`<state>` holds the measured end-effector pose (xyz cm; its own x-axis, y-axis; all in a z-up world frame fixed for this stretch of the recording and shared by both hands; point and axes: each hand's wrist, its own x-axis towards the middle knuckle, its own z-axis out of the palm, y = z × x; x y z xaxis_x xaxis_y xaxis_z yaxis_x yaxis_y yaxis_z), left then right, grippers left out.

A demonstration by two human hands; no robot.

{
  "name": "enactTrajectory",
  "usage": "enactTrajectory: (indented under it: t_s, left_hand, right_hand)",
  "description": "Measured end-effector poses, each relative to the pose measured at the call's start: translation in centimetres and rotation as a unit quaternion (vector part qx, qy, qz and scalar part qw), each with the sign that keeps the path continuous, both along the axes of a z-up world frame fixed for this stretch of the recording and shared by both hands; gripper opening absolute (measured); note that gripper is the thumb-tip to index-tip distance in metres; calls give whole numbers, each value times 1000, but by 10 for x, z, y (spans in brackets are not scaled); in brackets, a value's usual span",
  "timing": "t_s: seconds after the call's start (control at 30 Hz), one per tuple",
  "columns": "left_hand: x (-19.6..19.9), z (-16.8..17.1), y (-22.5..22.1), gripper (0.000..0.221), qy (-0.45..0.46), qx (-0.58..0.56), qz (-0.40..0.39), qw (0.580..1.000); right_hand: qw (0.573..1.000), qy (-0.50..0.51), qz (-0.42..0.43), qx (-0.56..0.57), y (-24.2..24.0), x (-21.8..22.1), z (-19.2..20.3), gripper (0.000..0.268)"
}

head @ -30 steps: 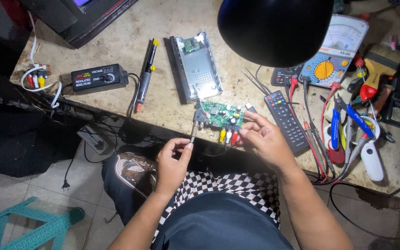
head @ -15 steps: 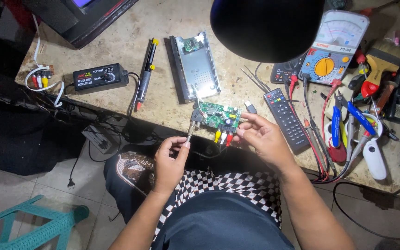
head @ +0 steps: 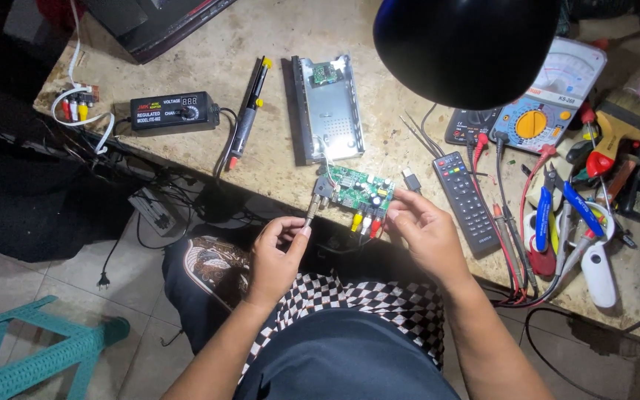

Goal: A person is repairing a circuit board by soldering components, connecting it to a monitor via RCA cables, and testing it using a remote control.

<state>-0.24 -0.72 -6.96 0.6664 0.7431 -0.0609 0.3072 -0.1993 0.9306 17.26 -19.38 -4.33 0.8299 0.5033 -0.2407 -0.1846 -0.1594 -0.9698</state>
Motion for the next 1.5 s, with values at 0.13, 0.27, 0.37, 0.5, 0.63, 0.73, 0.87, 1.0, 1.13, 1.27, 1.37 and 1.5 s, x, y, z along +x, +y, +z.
enactTrajectory:
  t_s: [0.13, 0.27, 0.37, 0.5, 0.63, 0.73, 0.87, 1.0, 1.13, 1.27, 1.37, 1.5]
  left_hand:
    - [-2, -5, 4, 15, -3, 4, 7, 1000]
    - [-5, -8, 6, 16, -15, -6, 8, 1000]
    - [-6, -14, 9, 16, -19, -5, 9, 1000]
    - [-7, -9, 11, 17, -17, 3, -6, 1000]
    - [-24, -7, 24, 21, -18, 35, -4, 999]
    - [-53, -23, 47, 20, 8, 102, 13, 995]
    - [-111, -52, 83, 19, 142, 261, 62, 953]
    - [-174, -115, 102, 37, 321, 335, 129, 876]
    - [-174, -121, 114, 48, 353, 252, 143, 890]
    - [-163, -114, 122, 46, 395, 185, 154, 886]
    - [-157, -108, 128, 41, 418, 150, 157, 882]
    - [-159, -116, 133, 36, 406, 159, 163, 885]
  right_hand:
    - [1000, 16, -11, -10, 6, -7, 10, 38]
    - [991, -103, 14, -86, 10, -6, 14, 34]
    - [981, -148, 19, -127, 13, -6, 13, 32]
    - [958, -206, 16, -200, 17, -9, 15, 31]
    - [908, -366, 47, -198, 17, -14, 10, 28]
    - [865, -456, 41, -207, 10, -12, -9, 27]
    - [786, -587, 34, -192, -18, -3, -48, 15]
    - [745, -644, 58, -165, -41, 1, -66, 32]
    - [686, -640, 133, -321, -34, -1, -39, 37]
    - [663, -691, 102, -270, -26, 2, -33, 26]
    - [671, -695, 92, -243, -22, 2, -35, 20]
    - [671, -704, 69, -222, -21, 2, -39, 20]
